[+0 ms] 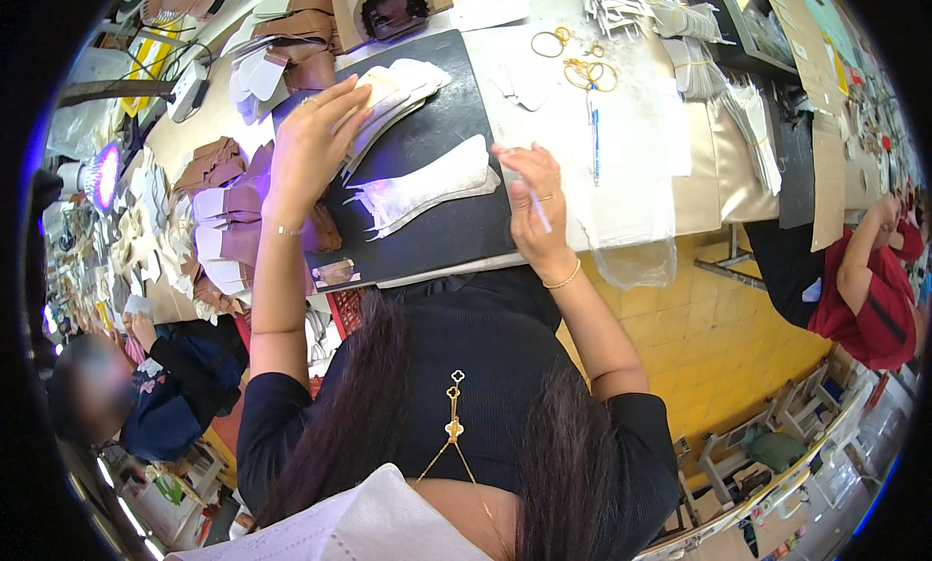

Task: The person repeatedly wraps a white strap around a beige shoe last, then uses a small brush to apply adhesive to a white fabric piece on the table. The person handles multiple shoe components and tools while seated at a workbench in a busy workshop.

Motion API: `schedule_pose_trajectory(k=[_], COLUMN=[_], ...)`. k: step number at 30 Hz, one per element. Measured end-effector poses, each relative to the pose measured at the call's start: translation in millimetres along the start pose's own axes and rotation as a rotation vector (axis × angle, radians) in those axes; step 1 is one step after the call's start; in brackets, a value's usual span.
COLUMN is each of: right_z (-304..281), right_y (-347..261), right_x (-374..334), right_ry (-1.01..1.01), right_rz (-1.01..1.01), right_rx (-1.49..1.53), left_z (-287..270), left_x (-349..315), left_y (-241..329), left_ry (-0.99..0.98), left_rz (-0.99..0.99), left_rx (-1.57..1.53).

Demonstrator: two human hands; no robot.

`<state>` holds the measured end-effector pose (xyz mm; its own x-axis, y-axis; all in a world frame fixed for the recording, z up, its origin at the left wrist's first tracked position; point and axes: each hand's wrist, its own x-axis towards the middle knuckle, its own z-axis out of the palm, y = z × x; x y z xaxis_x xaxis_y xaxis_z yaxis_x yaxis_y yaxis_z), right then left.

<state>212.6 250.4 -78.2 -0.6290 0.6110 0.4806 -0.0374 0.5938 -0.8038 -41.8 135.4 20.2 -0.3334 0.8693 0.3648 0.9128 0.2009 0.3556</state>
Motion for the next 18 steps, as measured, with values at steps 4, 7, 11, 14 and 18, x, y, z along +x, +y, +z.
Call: schedule_pose_trajectory(k=[4, 7, 11, 14, 18], right_z=[-14, -15, -12, -11, -11], right_y=[2, 3, 1, 0, 0], right_x=[4, 5, 2, -1, -3], right_ry=[0.067, 0.042, -0.016, -0.035, -0.041], right_rz=[0.049, 0.049, 0.046, 0.076, 0.087], right_rx=[-0.063, -0.056, -0.063, -0.056, -0.033], left_z=[-1, 21, 52, 68, 77], left_x=[-21, -29, -43, -57, -65], left_y=[26, 42, 40, 41, 45], left_ry=[-0.044, -0.183, -0.264, -0.228, -0.145], left_rz=[-0.129, -0.228, -0.045, 0.044, 0.106], left_rx=[-0.336, -0.492, -0.478, -0.37, -0.289])
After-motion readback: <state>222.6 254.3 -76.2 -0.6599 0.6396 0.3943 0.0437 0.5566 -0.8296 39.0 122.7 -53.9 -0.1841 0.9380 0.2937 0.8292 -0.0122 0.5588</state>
